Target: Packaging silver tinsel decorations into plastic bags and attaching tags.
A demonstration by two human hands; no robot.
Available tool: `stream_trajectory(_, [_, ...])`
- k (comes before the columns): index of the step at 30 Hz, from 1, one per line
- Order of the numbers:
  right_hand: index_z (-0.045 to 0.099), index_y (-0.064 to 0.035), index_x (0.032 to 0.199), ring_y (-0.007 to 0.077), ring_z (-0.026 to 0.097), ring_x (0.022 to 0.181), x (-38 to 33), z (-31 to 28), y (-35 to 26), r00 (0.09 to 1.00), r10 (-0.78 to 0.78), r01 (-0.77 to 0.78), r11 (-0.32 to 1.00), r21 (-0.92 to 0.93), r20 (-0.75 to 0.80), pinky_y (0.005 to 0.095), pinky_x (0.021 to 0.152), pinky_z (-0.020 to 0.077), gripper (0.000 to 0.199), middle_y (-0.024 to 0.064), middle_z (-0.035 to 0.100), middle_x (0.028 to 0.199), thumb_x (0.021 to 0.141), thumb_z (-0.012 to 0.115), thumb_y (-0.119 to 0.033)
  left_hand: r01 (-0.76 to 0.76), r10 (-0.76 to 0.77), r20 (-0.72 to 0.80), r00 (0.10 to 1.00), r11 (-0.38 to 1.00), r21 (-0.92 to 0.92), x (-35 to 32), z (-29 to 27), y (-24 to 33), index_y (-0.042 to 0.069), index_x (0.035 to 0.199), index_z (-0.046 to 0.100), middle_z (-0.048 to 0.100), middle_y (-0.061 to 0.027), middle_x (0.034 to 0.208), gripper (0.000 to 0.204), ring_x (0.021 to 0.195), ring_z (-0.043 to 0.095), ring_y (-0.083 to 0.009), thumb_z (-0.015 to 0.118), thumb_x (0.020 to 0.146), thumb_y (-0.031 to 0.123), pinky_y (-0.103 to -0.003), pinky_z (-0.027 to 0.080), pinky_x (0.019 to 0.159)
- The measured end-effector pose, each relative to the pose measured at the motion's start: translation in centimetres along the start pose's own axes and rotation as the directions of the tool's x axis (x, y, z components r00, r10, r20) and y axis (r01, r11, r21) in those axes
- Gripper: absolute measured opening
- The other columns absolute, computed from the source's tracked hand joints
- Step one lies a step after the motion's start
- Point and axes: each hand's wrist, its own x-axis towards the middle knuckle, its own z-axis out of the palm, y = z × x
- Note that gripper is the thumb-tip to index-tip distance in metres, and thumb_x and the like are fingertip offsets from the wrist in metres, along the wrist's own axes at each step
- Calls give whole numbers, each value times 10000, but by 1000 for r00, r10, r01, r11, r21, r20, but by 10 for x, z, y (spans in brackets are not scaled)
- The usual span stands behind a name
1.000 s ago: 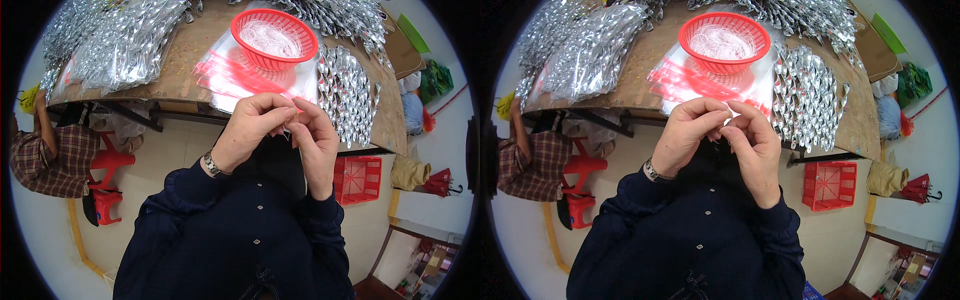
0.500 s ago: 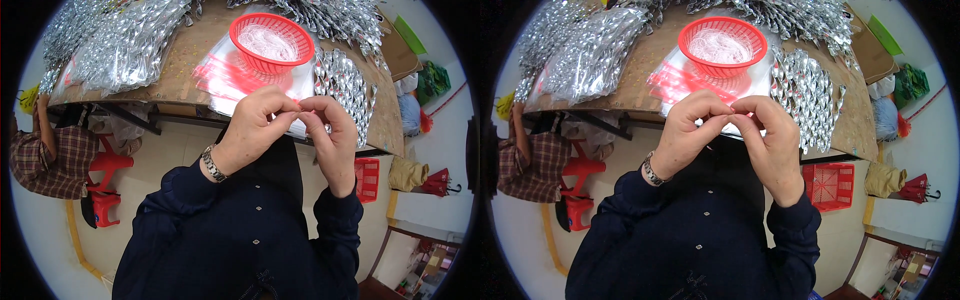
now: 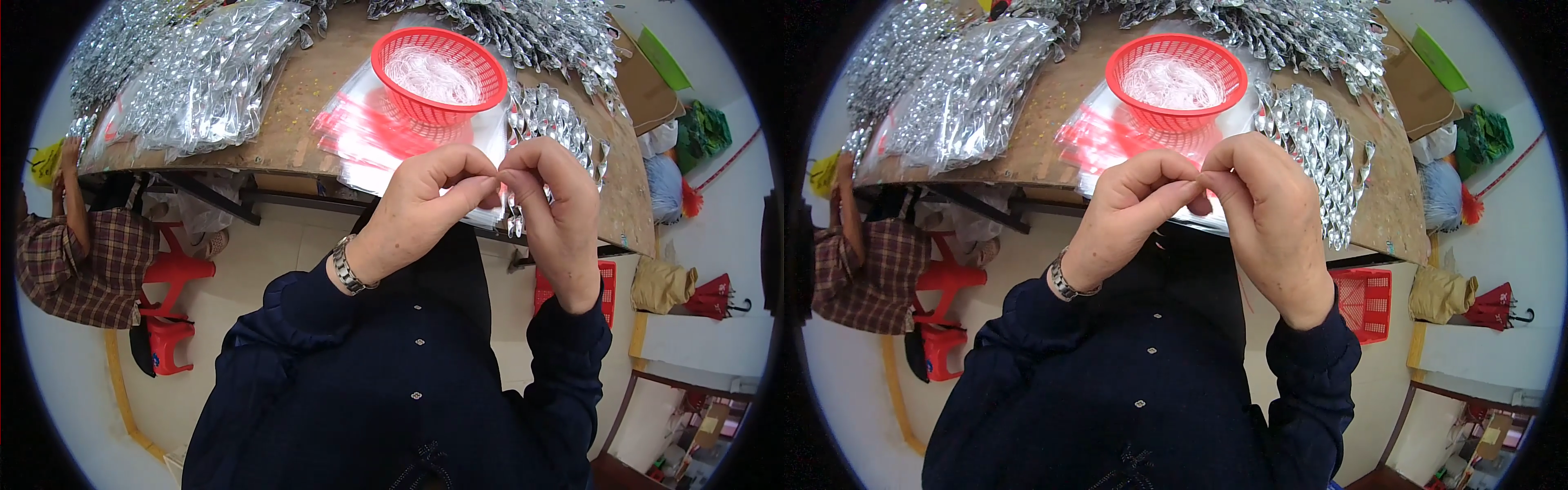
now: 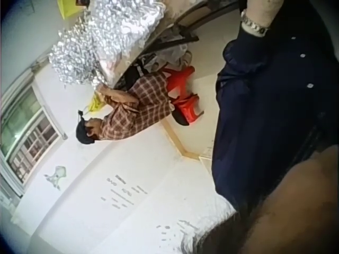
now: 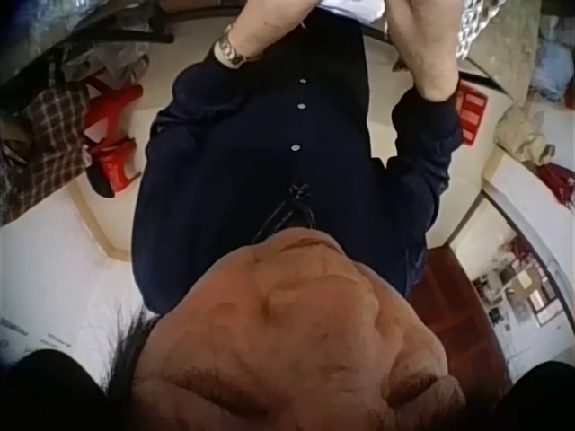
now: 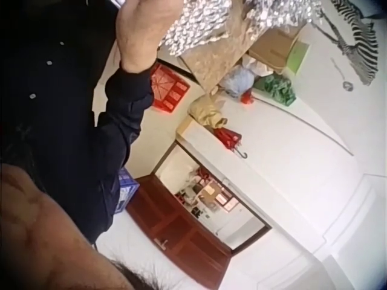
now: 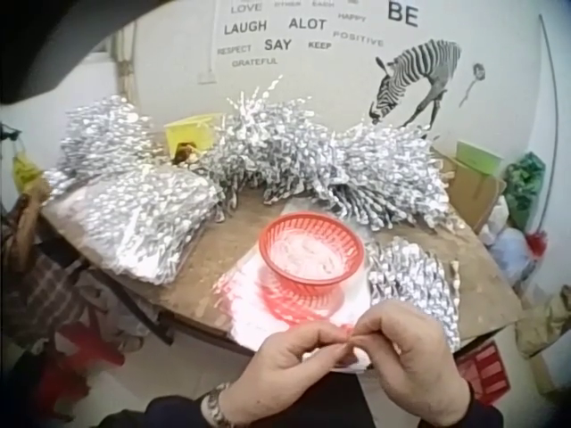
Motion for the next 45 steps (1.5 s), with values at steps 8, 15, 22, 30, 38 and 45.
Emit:
stream_trajectory(8, [584, -2, 948, 51, 489, 703, -11, 1, 4, 945, 316, -324, 871, 369, 83, 193, 643, 408, 45, 1, 583, 852, 939, 552, -32, 85, -85, 2, 996, 994, 68, 0, -3, 1, 13, 1017, 641, 573, 26, 758, 120, 634, 489, -22, 577, 952, 91, -171, 395, 570])
stream_trajectory(15, [601, 6, 1046, 57, 490, 721, -12, -3, 8, 941, 338, -309, 844, 437, 13, 201, 662, 419, 137, 20, 608, 936, 960, 528, -72, -47, 50, -6, 999, 961, 273, 4, -2, -7, -8, 963, 640, 601, 10, 818, 81, 726, 527, -52, 610, 920, 54, -203, 427, 647])
stream_trajectory(22, [635, -3, 1039, 166, 577, 745, -5, -18, 6, 996, 10, -8, 1000, -25, 84, 276, 681, 470, 215, 85, 628, 951, 826, 630, 24, -134, 124, 50, 991, 902, 410, 6, 1, -6, -22, 926, 628, 624, -35, 848, 57, 766, 557, -94, 616, 895, 25, -241, 450, 684])
stream_trajectory(30, [603, 8, 864, 226, 606, 713, -4, -26, 5, 973, -47, 94, 975, -203, 225, 303, 640, 470, 91, 111, 602, 798, 797, 663, 22, -113, 100, 54, 994, 919, 377, 6, 2, -6, -23, 923, 632, 617, -23, 842, 65, 762, 546, -90, 615, 899, 35, -242, 446, 678])
stream_trajectory(38, [613, -7, 868, 59, 515, 697, -23, -15, 9, 896, 405, -443, 803, 398, 181, 215, 642, 419, 49, 25, 640, 844, 899, 576, -17, 109, -110, 37, 993, 994, 20, 7, -3, -15, -5, 961, 653, 614, -6, 796, 91, 679, 546, -51, 596, 929, 58, -195, 442, 618])
stream_trajectory(45, [575, -19, 944, 63, 489, 689, -44, 15, 27, 868, 479, -389, 498, 775, 128, 201, 686, 411, 44, 90, 675, 955, 943, 547, -53, 120, -125, -21, 992, 979, -163, 9, -7, -46, -2, 985, 631, 624, -30, 799, 93, 679, 582, -78, 589, 930, 60, -206, 468, 625])
